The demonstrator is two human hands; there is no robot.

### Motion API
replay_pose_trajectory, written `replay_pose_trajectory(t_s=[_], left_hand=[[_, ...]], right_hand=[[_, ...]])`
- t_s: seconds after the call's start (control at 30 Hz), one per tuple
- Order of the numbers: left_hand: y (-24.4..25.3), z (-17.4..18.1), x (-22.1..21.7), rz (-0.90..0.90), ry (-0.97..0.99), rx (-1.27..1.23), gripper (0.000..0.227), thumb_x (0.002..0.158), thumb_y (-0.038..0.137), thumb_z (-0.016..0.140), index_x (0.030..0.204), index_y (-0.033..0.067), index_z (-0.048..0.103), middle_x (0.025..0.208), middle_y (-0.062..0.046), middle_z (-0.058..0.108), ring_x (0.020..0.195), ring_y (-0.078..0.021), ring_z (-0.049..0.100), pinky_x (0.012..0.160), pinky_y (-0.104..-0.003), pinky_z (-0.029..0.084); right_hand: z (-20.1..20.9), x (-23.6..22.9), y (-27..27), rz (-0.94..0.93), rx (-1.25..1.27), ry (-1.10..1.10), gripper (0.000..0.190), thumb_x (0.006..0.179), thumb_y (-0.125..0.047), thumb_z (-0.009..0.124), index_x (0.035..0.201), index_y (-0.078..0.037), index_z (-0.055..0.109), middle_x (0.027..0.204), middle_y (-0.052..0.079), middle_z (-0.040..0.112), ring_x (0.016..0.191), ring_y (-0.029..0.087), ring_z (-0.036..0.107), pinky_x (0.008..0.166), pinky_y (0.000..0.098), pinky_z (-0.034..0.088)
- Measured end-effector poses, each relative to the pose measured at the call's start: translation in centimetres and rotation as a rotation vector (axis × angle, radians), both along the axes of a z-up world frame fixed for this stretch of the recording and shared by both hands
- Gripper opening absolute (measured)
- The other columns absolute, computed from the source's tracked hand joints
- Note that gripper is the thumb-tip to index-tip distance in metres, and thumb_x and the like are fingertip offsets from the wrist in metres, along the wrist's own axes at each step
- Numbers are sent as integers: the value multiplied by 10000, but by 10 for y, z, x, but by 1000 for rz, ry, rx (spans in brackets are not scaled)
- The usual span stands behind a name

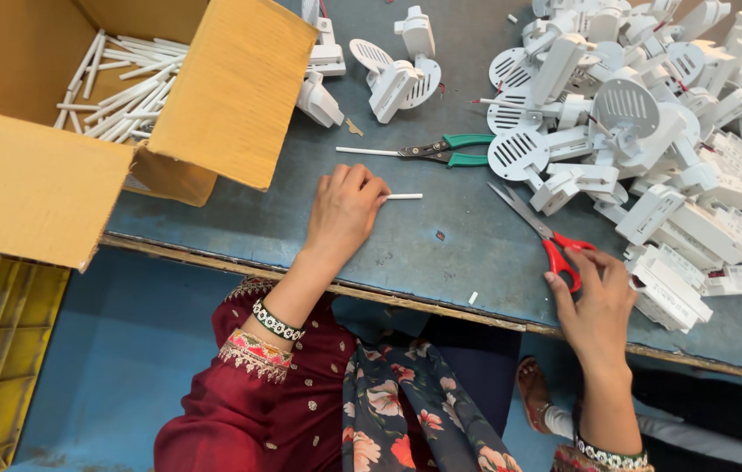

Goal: The person assembles white plastic electrical components by inserting rods into circular bases and securing them with a connector. They use scissors and pliers to trim and adjust parts, then place the finished units on the table.

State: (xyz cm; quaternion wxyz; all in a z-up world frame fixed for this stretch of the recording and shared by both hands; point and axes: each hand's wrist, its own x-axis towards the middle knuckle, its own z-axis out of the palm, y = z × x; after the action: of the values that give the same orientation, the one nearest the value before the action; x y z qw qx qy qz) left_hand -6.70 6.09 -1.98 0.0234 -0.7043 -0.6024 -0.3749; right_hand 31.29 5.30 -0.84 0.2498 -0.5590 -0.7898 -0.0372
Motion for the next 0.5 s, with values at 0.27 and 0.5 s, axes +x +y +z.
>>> replay_pose_trajectory(t_s=[0.27,0.5], left_hand=[[24,-13,-23,76,73,163,366,803,205,756,1131,73,661,1218,-111,615,1164,-314,556,963,-455,434],[36,-36,-13,199,166,136,165,898,154,676,1056,118,704,994,-49,593,1018,-257,583,866,-443,457]], right_hand=[[-2,11,0,-38,-158,159,314,803,-178,833,1104,-121,760,1197,151,614,1021,277,618,782,361,536],[45,-61,20,457,-445,1181,254,926,-108,736,1160,-15,705,1186,65,621,1104,177,635,998,331,567]])
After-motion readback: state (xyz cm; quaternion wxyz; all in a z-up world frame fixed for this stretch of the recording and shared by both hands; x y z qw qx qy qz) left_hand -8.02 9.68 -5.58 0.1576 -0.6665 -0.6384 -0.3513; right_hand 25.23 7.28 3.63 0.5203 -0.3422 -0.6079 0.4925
